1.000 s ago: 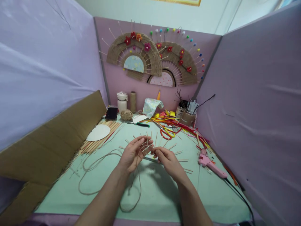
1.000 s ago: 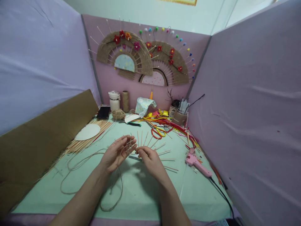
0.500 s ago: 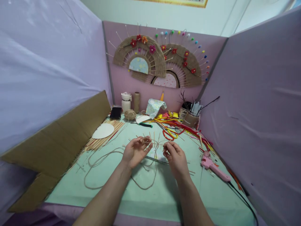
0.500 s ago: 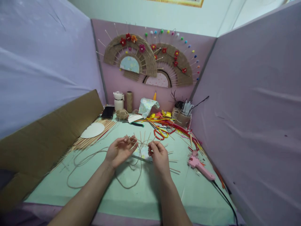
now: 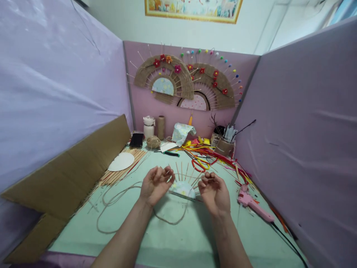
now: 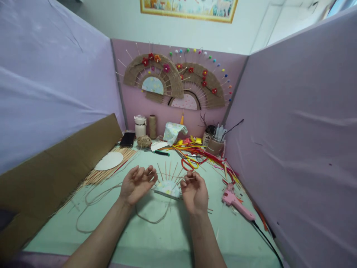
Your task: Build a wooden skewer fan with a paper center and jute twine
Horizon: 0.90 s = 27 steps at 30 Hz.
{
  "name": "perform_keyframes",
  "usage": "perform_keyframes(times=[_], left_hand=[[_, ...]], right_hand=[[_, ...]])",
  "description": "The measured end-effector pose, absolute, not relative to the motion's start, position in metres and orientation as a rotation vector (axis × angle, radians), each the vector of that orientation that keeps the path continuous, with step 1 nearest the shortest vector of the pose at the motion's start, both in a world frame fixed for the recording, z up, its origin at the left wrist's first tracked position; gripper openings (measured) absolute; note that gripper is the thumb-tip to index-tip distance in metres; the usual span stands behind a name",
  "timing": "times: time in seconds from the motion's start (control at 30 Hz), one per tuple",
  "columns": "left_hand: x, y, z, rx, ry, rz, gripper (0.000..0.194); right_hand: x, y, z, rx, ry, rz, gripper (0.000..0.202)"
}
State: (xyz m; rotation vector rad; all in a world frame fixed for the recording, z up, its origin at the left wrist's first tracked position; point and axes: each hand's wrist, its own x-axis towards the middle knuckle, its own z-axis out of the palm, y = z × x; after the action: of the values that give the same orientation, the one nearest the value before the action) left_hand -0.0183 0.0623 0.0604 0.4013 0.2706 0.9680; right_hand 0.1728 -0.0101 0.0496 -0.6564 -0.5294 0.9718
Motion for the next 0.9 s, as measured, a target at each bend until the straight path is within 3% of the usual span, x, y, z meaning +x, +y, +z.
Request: perform_keyframes(times=[0.17,0.3,0.43,0.63,0.9], left_hand=[[-0.033,0.071,0.067,0.394,0.215,1.079,0.053],[-0.034,0.076,0.066,0.659,0.410,1.036,0.034],[-0.019,0.072,0.057,1.295,0.783,0.953,0.015],[0.002,0.054,0.034,1.864,0.739,0.440,0.025],[0.007,0.052,0.021,2.124,0.743,0.521,0.013]], right_hand=[[0.173,-0.012,0.055,-0.629,-0.431,0.982,0.017],[0.170,-0.013,0.058,-0.622,-0.431,1.023,0.018],[0.169,-0.015,0.060,-0.640,-0.489,1.016,0.020],[0.171,-0.021,0.063,-0.638,-0.578,0.990,0.024],[0.172,-0.028,0.066,-0.524,-0.572,0.983,0.025]])
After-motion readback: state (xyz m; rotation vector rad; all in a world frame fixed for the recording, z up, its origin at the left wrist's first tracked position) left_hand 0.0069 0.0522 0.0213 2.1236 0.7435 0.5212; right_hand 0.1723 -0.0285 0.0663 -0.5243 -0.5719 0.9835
